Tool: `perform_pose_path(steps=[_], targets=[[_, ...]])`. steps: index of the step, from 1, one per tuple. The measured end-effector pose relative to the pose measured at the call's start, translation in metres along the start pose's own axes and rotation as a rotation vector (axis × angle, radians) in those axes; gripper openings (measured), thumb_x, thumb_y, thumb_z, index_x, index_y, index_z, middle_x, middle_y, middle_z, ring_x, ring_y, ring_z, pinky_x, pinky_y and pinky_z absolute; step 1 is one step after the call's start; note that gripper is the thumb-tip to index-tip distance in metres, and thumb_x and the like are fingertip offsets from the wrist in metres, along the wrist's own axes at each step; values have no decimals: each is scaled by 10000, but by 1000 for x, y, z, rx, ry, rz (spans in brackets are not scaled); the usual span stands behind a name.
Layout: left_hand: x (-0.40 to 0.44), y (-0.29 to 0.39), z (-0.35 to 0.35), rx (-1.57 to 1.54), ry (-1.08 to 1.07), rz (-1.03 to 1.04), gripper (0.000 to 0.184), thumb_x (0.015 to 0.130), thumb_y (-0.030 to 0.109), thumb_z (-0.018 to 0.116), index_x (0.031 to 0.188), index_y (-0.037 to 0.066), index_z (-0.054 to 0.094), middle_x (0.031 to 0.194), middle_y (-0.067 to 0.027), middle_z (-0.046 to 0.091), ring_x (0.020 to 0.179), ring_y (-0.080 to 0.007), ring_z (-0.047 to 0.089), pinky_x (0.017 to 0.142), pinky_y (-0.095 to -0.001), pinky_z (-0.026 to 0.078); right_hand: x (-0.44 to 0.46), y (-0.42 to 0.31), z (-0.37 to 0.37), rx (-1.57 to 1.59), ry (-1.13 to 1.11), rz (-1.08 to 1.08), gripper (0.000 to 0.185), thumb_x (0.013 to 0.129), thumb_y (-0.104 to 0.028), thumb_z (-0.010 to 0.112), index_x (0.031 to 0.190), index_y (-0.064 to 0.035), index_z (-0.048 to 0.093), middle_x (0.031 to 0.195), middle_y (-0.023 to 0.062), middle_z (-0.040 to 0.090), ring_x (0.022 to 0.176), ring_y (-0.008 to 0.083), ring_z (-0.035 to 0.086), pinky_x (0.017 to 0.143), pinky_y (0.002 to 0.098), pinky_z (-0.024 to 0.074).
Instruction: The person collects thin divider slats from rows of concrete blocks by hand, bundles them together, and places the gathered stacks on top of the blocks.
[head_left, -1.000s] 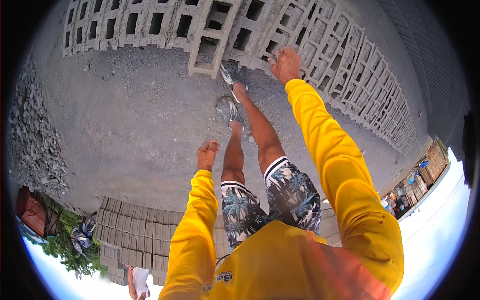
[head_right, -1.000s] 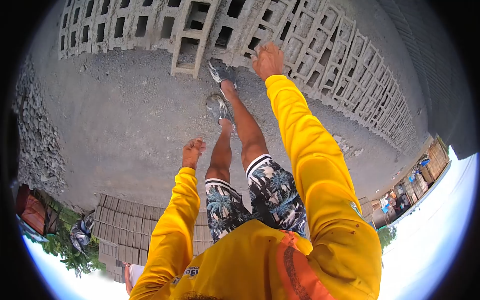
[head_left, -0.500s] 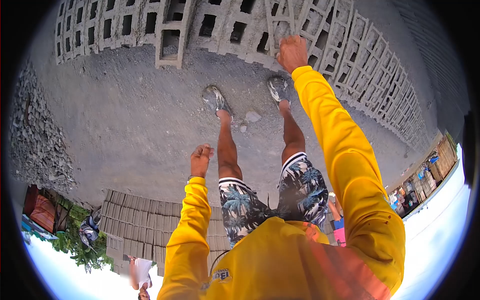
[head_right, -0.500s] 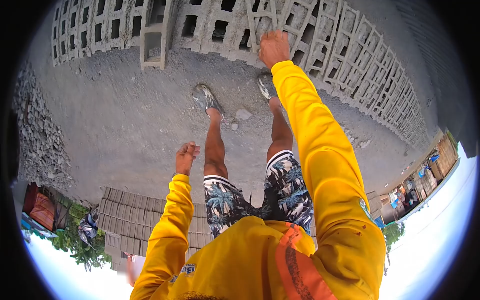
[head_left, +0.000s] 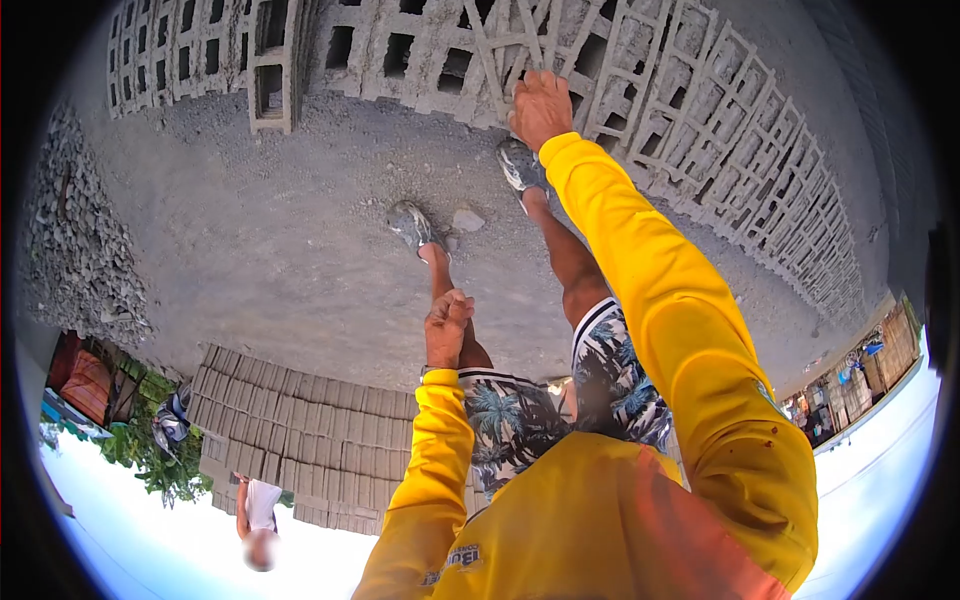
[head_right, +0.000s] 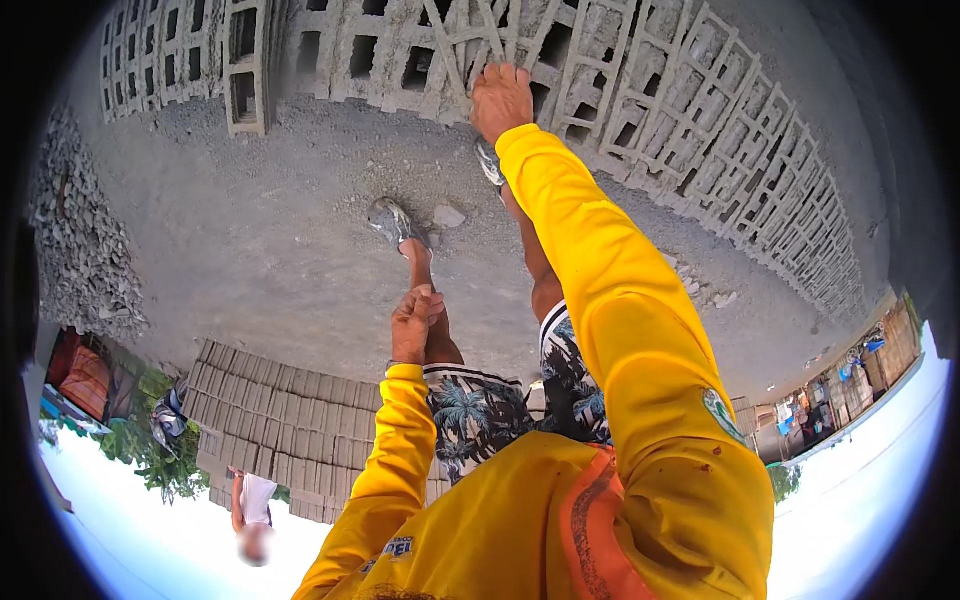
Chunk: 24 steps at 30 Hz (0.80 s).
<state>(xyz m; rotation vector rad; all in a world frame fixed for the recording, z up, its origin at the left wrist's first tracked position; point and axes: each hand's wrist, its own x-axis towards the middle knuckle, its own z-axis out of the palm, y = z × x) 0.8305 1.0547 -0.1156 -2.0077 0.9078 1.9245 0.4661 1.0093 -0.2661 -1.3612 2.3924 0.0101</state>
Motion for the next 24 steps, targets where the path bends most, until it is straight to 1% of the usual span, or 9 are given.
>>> perform_pose_path(steps=[2, 4, 8, 10, 14, 15, 19, 22, 24], targets=[[-14, 11, 18, -13, 22, -23, 346, 976, 351, 647, 1150, 52, 658, 1005, -66, 709, 888, -122, 634, 777, -249, 491, -14, 4, -2, 84, -2, 2, 306, 753, -218, 737, 998, -34, 735, 1066, 106, 599, 1081, 282, 513, 949, 434, 370], [-16, 8, 25, -8, 9, -2, 357, 980, 368, 629, 1163, 64, 668, 1030, -80, 722, 911, -149, 660, 797, -281, 498, -11, 13, -13, 109, 19, -30, 277, 755, -206, 735, 972, -33, 740, 1058, 101, 594, 1084, 281, 508, 962, 434, 365], [-30, 0, 27, 11, 33, -21, 364, 983, 374, 616, 1184, 74, 666, 1046, -94, 730, 924, -169, 678, 807, -305, 503, -45, 47, -49, 10, -35, -111, 256, 728, -220, 741, 920, -51, 752, 1085, 88, 593, 1112, 279, 496, 998, 442, 341], [-35, -8, 30, -5, 47, -46, 374, 978, 386, 619, 1179, 74, 665, 1042, -96, 733, 914, -166, 680, 796, -302, 501, -72, 79, -60, -67, -123, -178, 272, 741, -218, 738, 957, -51, 746, 1105, 94, 584, 1128, 284, 493, 1012, 456, 339], [-33, -40, 32, 47, 43, -115, 378, 970, 399, 627, 1164, 77, 670, 1037, -94, 735, 909, -168, 681, 794, -298, 500, -111, 135, -31, -156, -175, -210, 342, 762, -211, 734, 1064, -52, 705, 1141, 106, 567, 1146, 295, 495, 1025, 485, 343], [-28, -42, 35, 61, 33, -121, 380, 967, 402, 631, 1159, 78, 671, 1035, -93, 736, 907, -168, 682, 794, -297, 500, -113, 135, -29, -142, -173, -122, 404, 764, -206, 737, 1128, -53, 658, 1140, 105, 556, 1130, 298, 504, 1020, 499, 352], [-35, -71, 36, 44, 35, -128, 383, 960, 406, 636, 1140, 70, 675, 1029, -90, 737, 897, -164, 682, 786, -292, 499, -115, 132, -16, -180, -141, -116, 364, 785, -181, 710, 1128, -76, 646, 1090, 99, 551, 1086, 289, 519, 1000, 488, 365], [-25, -85, 44, 29, 23, -115, 380, 962, 399, 633, 1133, 62, 674, 1027, -91, 738, 894, -165, 683, 783, -291, 499, -114, 136, -10, -228, -49, -157, 309, 792, -163, 693, 1089, -78, 671, 1079, 99, 560, 1088, 284, 522, 989, 475, 368], [-24, -97, 44, 36, 13, -97, 376, 966, 392, 628, 1135, 58, 671, 1025, -92, 738, 892, -166, 683, 784, -290, 500, -114, 132, -1, -223, -52, -139, 251, 787, -154, 690, 1026, -76, 703, 1078, 97, 565, 1097, 282, 522, 998, 467, 364]])
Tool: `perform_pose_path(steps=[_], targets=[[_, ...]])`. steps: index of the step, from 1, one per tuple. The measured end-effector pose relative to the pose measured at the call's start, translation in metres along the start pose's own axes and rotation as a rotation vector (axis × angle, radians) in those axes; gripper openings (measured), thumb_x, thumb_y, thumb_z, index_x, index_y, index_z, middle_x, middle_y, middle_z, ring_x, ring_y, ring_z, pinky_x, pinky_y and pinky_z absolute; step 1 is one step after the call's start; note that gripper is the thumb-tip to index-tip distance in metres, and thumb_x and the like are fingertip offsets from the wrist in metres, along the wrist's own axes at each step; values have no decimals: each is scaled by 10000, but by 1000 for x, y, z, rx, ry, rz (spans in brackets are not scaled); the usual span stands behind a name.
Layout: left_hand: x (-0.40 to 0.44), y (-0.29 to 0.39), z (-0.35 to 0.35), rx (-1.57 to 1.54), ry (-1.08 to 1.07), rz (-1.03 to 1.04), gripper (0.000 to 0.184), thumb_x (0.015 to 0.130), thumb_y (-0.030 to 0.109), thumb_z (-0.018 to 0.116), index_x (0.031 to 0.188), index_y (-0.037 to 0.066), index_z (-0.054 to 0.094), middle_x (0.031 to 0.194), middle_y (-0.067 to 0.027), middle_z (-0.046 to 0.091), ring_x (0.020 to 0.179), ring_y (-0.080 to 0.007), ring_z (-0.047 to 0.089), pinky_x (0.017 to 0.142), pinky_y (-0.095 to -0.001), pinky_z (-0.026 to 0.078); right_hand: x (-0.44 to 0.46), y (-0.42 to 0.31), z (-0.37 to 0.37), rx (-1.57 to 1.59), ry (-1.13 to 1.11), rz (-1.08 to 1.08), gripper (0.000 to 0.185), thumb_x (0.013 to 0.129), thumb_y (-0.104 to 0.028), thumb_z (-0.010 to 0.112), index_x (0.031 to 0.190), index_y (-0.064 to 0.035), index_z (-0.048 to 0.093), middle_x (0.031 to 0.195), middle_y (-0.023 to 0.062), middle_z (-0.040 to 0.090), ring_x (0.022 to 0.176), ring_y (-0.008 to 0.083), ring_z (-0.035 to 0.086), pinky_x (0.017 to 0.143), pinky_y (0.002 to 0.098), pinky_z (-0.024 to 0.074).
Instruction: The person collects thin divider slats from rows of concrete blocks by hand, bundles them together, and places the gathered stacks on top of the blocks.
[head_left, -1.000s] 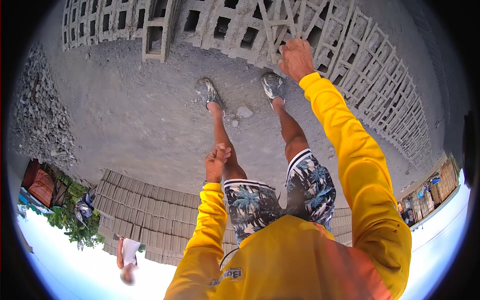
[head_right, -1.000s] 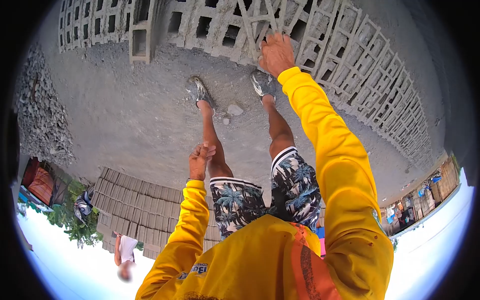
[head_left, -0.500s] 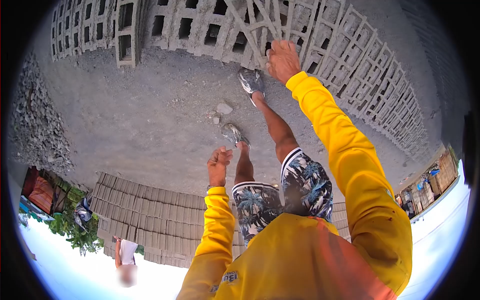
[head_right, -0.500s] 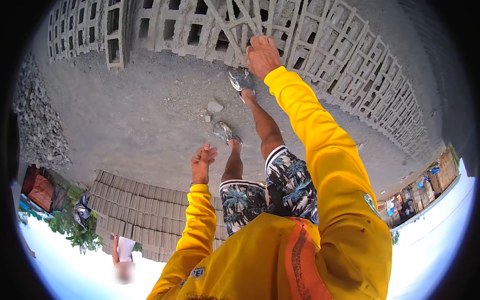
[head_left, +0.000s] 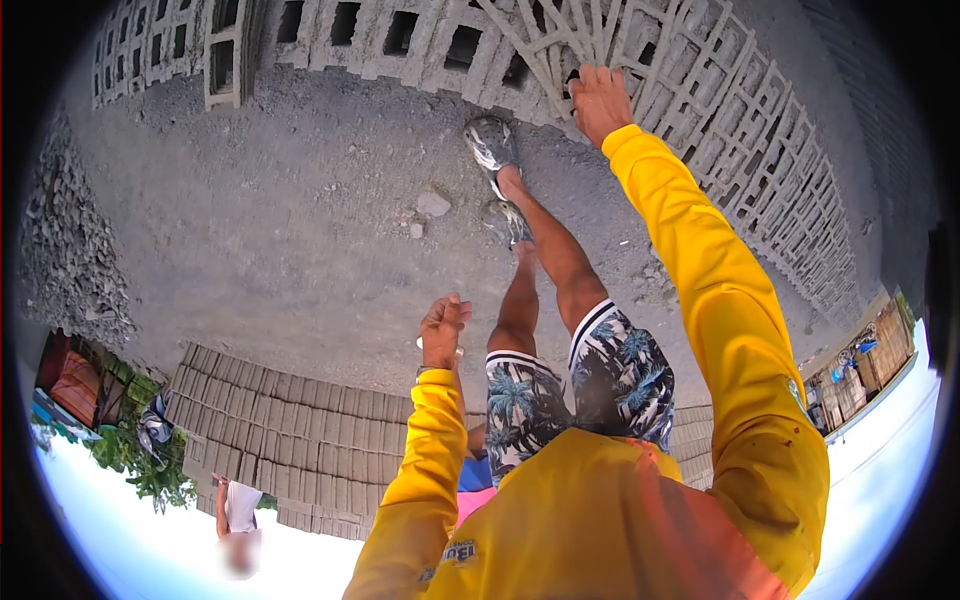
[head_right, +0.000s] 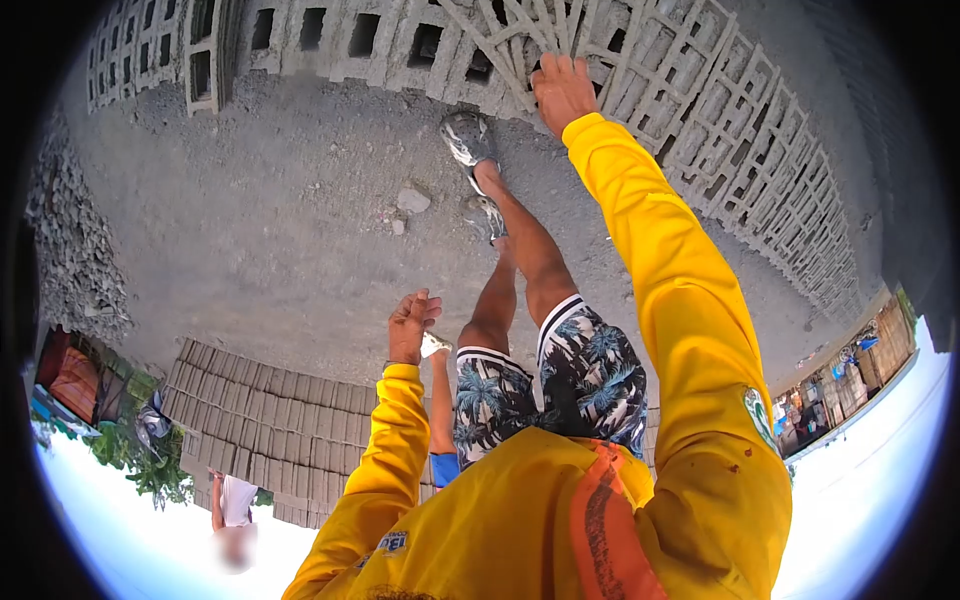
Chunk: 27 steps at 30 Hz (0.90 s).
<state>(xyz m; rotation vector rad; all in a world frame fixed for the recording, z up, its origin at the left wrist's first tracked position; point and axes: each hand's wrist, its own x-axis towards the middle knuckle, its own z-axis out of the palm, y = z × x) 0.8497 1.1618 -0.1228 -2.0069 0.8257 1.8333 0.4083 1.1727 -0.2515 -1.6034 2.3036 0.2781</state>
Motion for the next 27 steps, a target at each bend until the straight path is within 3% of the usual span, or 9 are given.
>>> perform_pose_path(steps=[6, 11, 14, 16, 19, 21, 22, 26, 27], targets=[[-7, 4, 26, -104, -40, 135, 395, 989, 386, 605, 1200, 56, 648, 1050, -83, 725, 933, -159, 670, 822, -300, 496, -2, -9, -31, -8, 82, -129, 191, 704, -187, 727, 851, -69, 758, 1037, 86, 580, 1074, 273, 514, 957, 442, 367], [-81, 88, 73, -177, -242, 672, 527, 1009, 445, 511, 1316, 21, 577, 1285, -152, 625, 1153, -218, 611, 987, -370, 456, -46, -75, -187, 169, 347, -290, 262, 666, -257, 737, 771, -17, 737, 963, 109, 580, 992, 280, 505, 908, 429, 366], [-122, 115, 94, -429, -295, 906, 596, 1016, 500, 456, 1351, 14, 539, 1390, -169, 542, 1231, -240, 561, 1044, -393, 424, -99, -114, -270, 440, 233, -235, 289, 678, -269, 730, 740, 13, 727, 912, 152, 579, 962, 295, 502, 874, 442, 358], [-134, 114, 97, -626, -298, 901, 628, 1013, 526, 439, 1361, 11, 522, 1430, -178, 504, 1260, -258, 538, 1067, -407, 409, -136, -142, -286, 591, 119, -211, 331, 701, -286, 723, 785, 35, 718, 915, 164, 563, 953, 304, 501, 855, 443, 368], [-145, 97, 86, -966, -350, 647, 678, 992, 556, 448, 1345, -18, 521, 1404, -193, 524, 1278, -299, 521, 1094, -429, 391, -187, -185, -272, 736, -126, -86, 408, 743, -314, 709, 899, 62, 702, 988, 180, 575, 1030, 321, 506, 896, 443, 393], [-127, 57, 68, -920, -352, 595, 695, 978, 558, 469, 1339, -33, 522, 1340, -197, 567, 1255, -303, 538, 1089, -432, 398, -217, -215, -206, 819, 0, -93, 472, 799, -352, 691, 984, 82, 682, 1046, 205, 626, 1033, 346, 564, 943, 452, 399], [-120, 37, 56, -891, -346, 558, 703, 972, 559, 480, 1336, -41, 522, 1308, -198, 589, 1243, -305, 547, 1087, -434, 402, -230, -219, -204, 871, -96, -144, 498, 807, -360, 686, 1017, 92, 667, 1051, 230, 633, 1025, 360, 584, 916, 459, 415], [-92, -29, 15, -922, -368, 376, 595, 989, 489, 494, 1209, -53, 600, 1091, -206, 698, 1016, -300, 663, 954, -417, 503, -246, -179, -200, 1155, -491, -205, 515, 855, -394, 675, 1071, 74, 677, 980, 260, 697, 921, 374, 688, 881, 442, 482], [-97, -31, 20, -871, -170, 403, 481, 987, 412, 540, 1130, -38, 628, 936, -157, 718, 861, -263, 677, 846, -376, 534, -239, -159, -174, 1264, -494, -150, 501, 872, -393, 674, 1096, 55, 686, 945, 235, 714, 926, 336, 698, 942, 418, 456]])
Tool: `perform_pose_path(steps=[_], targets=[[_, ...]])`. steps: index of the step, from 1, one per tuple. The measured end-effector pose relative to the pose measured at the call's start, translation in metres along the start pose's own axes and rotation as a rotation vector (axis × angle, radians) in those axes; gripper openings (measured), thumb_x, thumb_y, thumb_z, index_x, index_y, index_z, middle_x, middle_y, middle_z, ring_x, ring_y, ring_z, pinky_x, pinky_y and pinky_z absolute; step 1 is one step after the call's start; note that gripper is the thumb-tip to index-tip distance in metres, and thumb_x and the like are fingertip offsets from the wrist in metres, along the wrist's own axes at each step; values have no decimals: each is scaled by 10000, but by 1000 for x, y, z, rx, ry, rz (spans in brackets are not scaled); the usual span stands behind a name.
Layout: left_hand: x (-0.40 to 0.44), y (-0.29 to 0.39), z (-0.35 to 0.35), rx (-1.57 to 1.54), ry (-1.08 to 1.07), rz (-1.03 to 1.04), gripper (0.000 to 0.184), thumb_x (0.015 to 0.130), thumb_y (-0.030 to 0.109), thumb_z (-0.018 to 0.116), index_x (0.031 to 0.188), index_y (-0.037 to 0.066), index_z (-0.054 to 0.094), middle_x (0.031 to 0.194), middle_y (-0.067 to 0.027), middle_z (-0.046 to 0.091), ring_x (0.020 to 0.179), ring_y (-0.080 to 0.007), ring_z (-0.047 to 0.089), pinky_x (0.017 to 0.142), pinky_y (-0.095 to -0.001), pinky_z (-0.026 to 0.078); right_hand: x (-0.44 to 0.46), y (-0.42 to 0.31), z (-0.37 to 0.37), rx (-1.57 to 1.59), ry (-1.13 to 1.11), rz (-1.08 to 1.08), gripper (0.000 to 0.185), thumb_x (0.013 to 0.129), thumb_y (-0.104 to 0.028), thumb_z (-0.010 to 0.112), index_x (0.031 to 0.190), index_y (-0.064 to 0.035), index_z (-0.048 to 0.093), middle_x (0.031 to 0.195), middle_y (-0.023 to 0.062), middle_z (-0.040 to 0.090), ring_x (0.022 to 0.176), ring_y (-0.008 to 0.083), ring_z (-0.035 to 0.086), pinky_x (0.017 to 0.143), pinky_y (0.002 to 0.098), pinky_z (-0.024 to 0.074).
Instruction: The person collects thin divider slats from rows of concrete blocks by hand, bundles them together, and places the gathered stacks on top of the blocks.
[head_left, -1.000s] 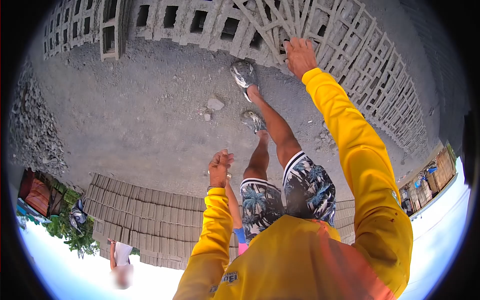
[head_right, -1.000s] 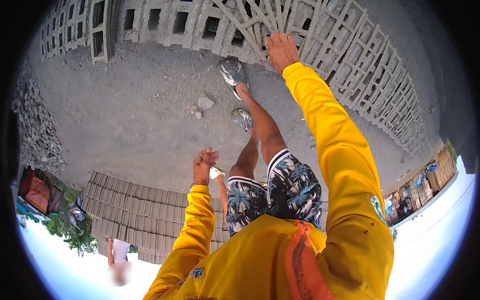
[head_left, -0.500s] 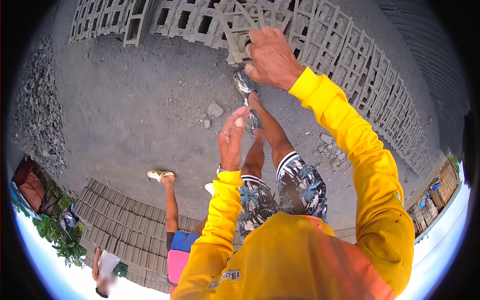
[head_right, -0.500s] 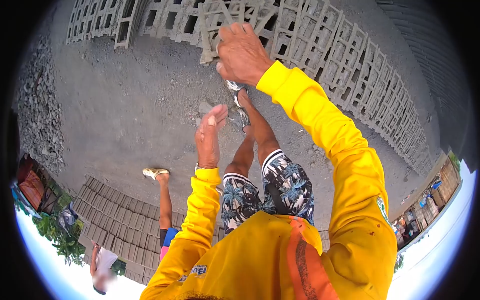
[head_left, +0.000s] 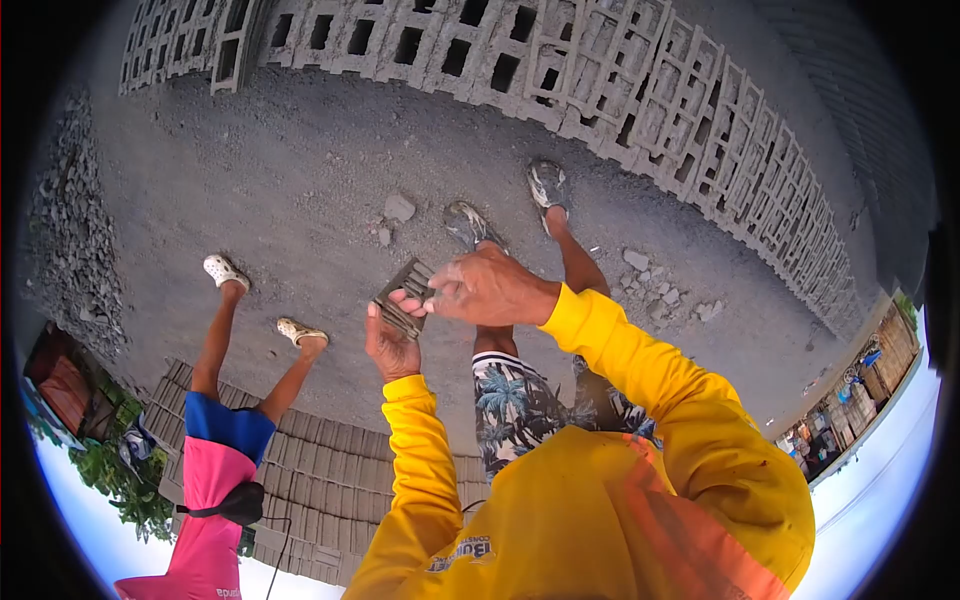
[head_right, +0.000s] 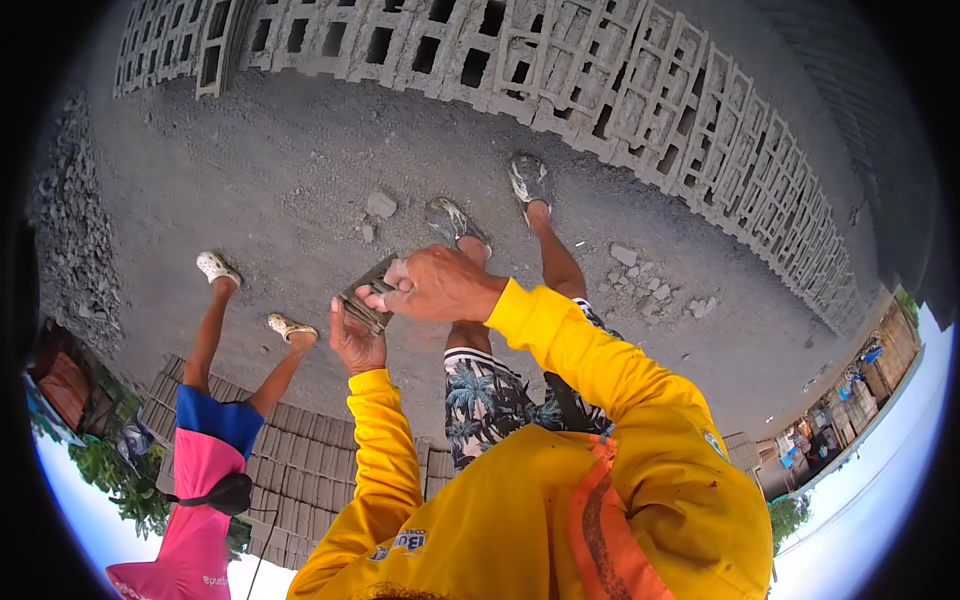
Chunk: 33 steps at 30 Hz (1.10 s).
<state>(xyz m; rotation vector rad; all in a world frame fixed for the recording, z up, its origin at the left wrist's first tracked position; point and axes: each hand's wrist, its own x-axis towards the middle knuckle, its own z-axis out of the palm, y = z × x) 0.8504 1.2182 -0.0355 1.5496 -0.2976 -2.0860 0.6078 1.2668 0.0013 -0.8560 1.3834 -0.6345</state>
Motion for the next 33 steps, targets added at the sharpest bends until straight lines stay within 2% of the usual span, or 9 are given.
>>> perform_pose_path(steps=[2, 4, 10, 15, 19, 22, 26, 30, 33], targets=[[0, -18, -24, 83, 26, 23, 419, 980, 362, 569, 1104, -32, 640, 880, -127, 702, 800, -233, 662, 790, -347, 529, 20, 63, -50, -94, 417, 153, 316, 891, -284, 673, 1035, -8, 730, 991, 221, 714, 926, 363, 695, 822, 408, 537], [-8, -28, -17, 154, 90, 54, 323, 956, 289, 629, 1031, -23, 674, 774, -73, 657, 690, -182, 609, 700, -315, 499, 57, 145, -97, -473, 775, 96, 254, 866, -213, 648, 969, 8, 721, 969, 217, 670, 932, 404, 636, 829, 469, 508], [-13, -84, 19, 365, 102, -26, 240, 920, 214, 689, 969, -20, 708, 725, -47, 631, 681, -144, 581, 691, -271, 457, 127, 236, -183, -1121, 813, 32, 230, 785, -142, 664, 970, -15, 714, 996, 135, 598, 1009, 301, 553, 849, 427, 406], [-8, -112, 74, 332, 138, -79, 218, 909, 200, 709, 971, -7, 685, 761, -59, 659, 687, -138, 591, 688, -255, 455, 101, 227, -207, -1038, 693, -102, 230, 781, -153, 677, 967, -25, 716, 970, 107, 608, 984, 280, 543, 858, 417, 395], [-6, -133, 122, 113, 136, -53, 279, 969, 277, 650, 1063, 14, 648, 873, -109, 715, 813, -197, 658, 831, -318, 517, 24, 148, -175, -779, 626, -291, 252, 798, -194, 704, 978, -19, 703, 902, 97, 569, 933, 272, 518, 844, 413, 395], [-15, -146, 161, -219, 109, 18, 432, 994, 385, 590, 1198, 5, 603, 1107, -148, 685, 1049, -230, 630, 954, -376, 498, -33, 90, -126, -492, 553, -418, 276, 808, -205, 729, 996, -7, 693, 877, 92, 530, 878, 275, 512, 821, 405, 409], [-45, -133, 184, -425, 63, -74, 501, 996, 407, 572, 1259, -19, 577, 1234, -158, 637, 1239, -250, 552, 1068, -391, 431, -70, 71, -52, -251, 328, -313, 204, 834, -155, 720, 955, 8, 707, 870, 81, 536, 910, 260, 562, 851, 393, 446], [-54, -136, 152, -58, 136, 52, 443, 991, 326, 584, 1258, -26, 575, 1178, -146, 664, 1207, -261, 573, 1066, -399, 428, -87, 65, -57, 96, 301, -294, 166, 861, -142, 708, 941, 3, 711, 870, 76, 574, 865, 240, 597, 822, 360, 474], [-57, -114, 159, -194, 75, 60, 297, 953, 194, 629, 1150, -27, 606, 1023, -119, 668, 1021, -251, 606, 1024, -403, 438, -91, 71, -98, 265, 366, -222, 170, 885, -176, 688, 941, -18, 715, 882, 81, 606, 832, 242, 625, 809, 354, 489]])
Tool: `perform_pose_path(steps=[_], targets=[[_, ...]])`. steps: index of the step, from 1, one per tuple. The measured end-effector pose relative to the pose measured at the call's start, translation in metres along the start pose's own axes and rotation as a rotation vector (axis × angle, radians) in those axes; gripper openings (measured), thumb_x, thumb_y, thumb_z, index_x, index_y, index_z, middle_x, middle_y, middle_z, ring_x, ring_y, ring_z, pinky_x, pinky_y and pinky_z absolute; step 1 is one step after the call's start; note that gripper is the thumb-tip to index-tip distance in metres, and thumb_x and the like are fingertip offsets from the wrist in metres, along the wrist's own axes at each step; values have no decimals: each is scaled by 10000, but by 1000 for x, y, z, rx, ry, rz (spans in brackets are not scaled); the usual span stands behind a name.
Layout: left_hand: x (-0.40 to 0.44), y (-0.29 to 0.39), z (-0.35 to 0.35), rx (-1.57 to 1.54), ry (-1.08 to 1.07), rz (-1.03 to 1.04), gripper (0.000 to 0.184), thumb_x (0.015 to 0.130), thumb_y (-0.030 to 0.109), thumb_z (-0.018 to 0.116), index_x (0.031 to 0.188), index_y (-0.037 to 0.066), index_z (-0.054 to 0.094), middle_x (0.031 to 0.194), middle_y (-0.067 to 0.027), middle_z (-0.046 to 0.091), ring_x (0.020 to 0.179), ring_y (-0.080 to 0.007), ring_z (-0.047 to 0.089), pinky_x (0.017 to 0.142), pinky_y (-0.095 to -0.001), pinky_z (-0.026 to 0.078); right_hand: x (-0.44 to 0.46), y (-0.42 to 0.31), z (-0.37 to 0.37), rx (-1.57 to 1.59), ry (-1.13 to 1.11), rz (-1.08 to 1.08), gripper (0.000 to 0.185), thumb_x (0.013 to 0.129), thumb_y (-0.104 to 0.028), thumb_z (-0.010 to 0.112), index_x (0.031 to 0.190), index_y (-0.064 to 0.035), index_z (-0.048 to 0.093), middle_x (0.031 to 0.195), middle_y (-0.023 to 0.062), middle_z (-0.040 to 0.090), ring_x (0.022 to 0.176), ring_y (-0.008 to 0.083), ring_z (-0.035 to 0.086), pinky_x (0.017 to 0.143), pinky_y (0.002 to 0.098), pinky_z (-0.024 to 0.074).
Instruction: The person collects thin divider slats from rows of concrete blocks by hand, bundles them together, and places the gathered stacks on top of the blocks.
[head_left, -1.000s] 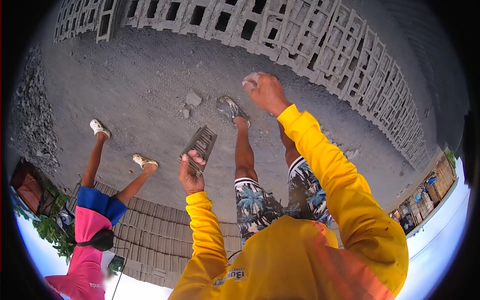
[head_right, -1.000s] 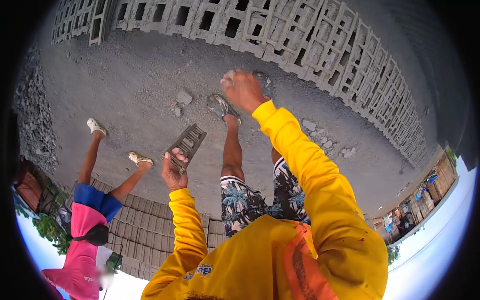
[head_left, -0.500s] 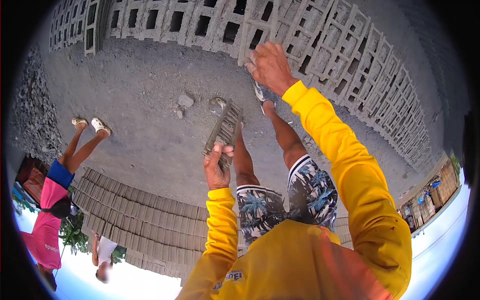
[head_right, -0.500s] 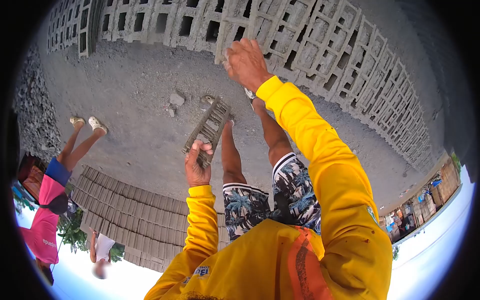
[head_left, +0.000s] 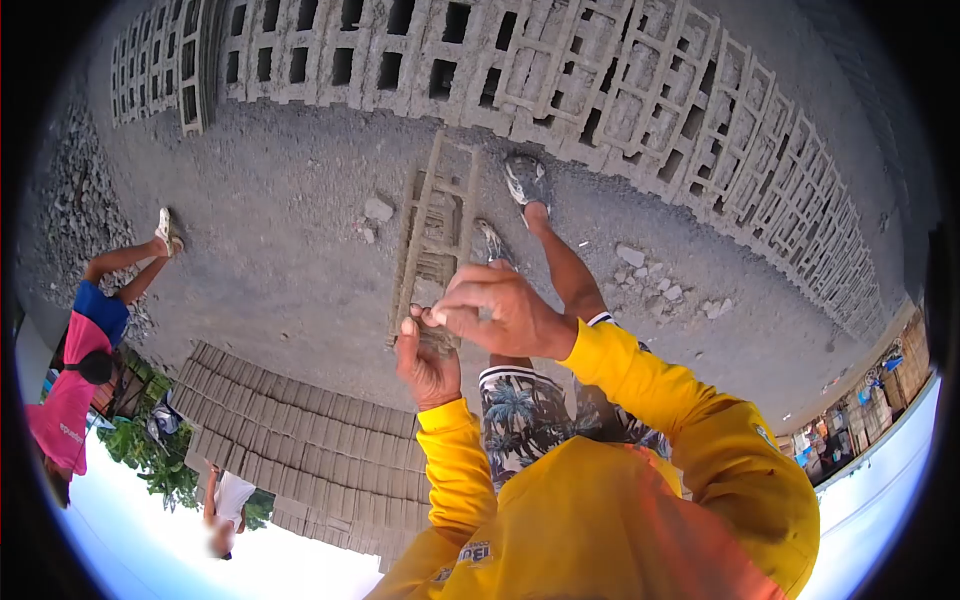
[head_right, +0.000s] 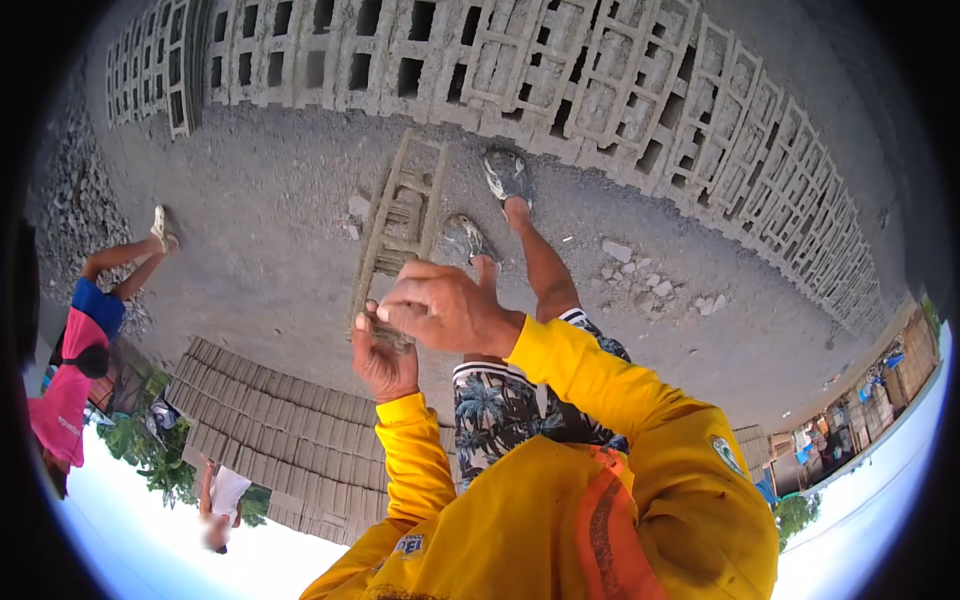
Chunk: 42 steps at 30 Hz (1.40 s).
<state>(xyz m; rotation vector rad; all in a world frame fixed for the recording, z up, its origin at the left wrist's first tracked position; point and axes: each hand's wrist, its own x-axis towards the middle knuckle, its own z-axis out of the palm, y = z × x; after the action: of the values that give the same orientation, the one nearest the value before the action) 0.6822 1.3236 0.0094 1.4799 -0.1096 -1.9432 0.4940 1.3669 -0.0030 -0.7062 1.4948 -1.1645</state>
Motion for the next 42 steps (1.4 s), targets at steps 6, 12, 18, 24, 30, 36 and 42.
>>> perform_pose_path(steps=[6, 12, 18, 24, 30, 36, 42], targets=[[-19, 36, -27, 453, 19, 59, 174, 920, 119, 685, 1050, 6, 661, 829, -63, 658, 788, -204, 621, 992, -398, 438, 118, 157, -95, -784, 467, -64, 268, 849, -205, 717, 1026, -8, 678, 963, 158, 633, 910, 330, 653, 807, 445, 502], [-27, 12, -95, 498, 269, -2, 126, 917, 122, 691, 974, 10, 683, 810, -72, 678, 755, -202, 635, 876, -372, 493, 172, 221, -114, -1249, 263, -1, 387, 810, -197, 723, 1127, 0, 622, 1036, 205, 637, 983, 365, 646, 889, 511, 461], [-33, -11, -138, 462, 386, -54, 127, 885, 77, 695, 979, -7, 683, 809, -79, 675, 724, -205, 643, 726, -328, 532, 144, 192, -158, -1259, 48, -76, 379, 803, -195, 696, 1117, 2, 620, 1027, 219, 659, 981, 368, 651, 886, 506, 459], [-31, -24, -142, 456, 417, -137, 144, 844, 62, 741, 951, -18, 687, 796, -95, 691, 714, -185, 655, 747, -310, 531, 127, 224, -167, -1221, 262, -47, 405, 805, -206, 722, 1148, -15, 620, 1083, 198, 625, 1021, 367, 620, 887, 471, 461], [-20, -45, -130, 493, 318, -137, 151, 882, 95, 717, 976, -20, 688, 801, -94, 688, 736, -198, 662, 773, -321, 539, 104, 232, -159, -1050, 390, 152, 466, 778, -212, 778, 1204, -92, 634, 1111, 143, 574, 1055, 354, 592, 909, 452, 442], [-4, -50, -110, 475, 196, -128, 155, 878, 74, 721, 986, -31, 686, 825, -98, 697, 767, -189, 666, 803, -314, 527, 116, 237, -154, -1150, 399, 197, 405, 783, -234, 756, 1165, -111, 705, 1090, 134, 592, 1030, 342, 591, 880, 456, 439], [-6, -47, -102, 607, 116, -91, 169, 906, 72, 682, 1029, -42, 670, 844, -101, 672, 787, -213, 651, 798, -346, 526, 81, 214, -180, -1191, 353, 36, 357, 788, -277, 720, 1084, -78, 723, 1047, 125, 620, 1061, 302, 574, 919, 461, 392]])
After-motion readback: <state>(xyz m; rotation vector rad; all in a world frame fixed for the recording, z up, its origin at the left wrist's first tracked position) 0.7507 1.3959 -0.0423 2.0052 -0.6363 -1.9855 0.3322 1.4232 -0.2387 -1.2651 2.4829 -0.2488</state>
